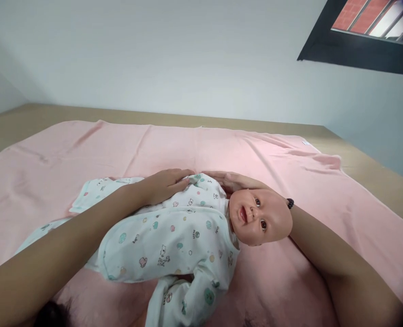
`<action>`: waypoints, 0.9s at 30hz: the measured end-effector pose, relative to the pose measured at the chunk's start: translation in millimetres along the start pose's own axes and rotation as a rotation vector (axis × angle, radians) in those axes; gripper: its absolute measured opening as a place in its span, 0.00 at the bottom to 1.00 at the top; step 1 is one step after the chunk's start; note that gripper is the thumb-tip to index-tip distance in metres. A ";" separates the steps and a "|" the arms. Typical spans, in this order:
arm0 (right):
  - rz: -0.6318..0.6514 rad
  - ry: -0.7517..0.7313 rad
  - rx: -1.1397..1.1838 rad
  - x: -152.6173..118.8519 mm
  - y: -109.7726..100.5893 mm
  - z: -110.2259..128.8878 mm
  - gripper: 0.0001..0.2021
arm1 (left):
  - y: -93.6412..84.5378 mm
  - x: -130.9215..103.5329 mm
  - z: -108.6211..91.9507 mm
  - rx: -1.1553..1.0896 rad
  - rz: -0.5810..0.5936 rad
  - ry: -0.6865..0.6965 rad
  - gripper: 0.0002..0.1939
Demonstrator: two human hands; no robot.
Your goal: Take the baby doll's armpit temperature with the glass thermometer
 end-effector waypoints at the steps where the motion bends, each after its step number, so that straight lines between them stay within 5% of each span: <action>1: 0.011 0.052 0.065 -1.1 -0.2 -0.6 0.32 | 0.2 0.2 0.7 0.004 0.001 -0.008 0.28; 8: 0.075 0.678 0.859 -7.9 4.8 -2.6 0.33 | 0.7 -0.7 4.5 -0.002 0.005 -0.031 0.29; 13: 0.147 0.780 0.891 -5.0 6.5 -4.6 0.39 | 1.8 0.7 4.3 0.009 0.003 -0.032 0.30; 27: 0.351 0.818 0.860 -5.5 8.9 -14.2 0.33 | 2.0 -0.9 6.9 0.019 -0.001 -0.033 0.29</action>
Point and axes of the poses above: each hand's wrist, its own x-axis towards the middle knuckle, its own y-axis out of the palm, z = x × y, the point moved 6 cm from there along x, towards the middle knuckle, and after that the axes turned 14 degrees about -z, right-handed, at the moved point
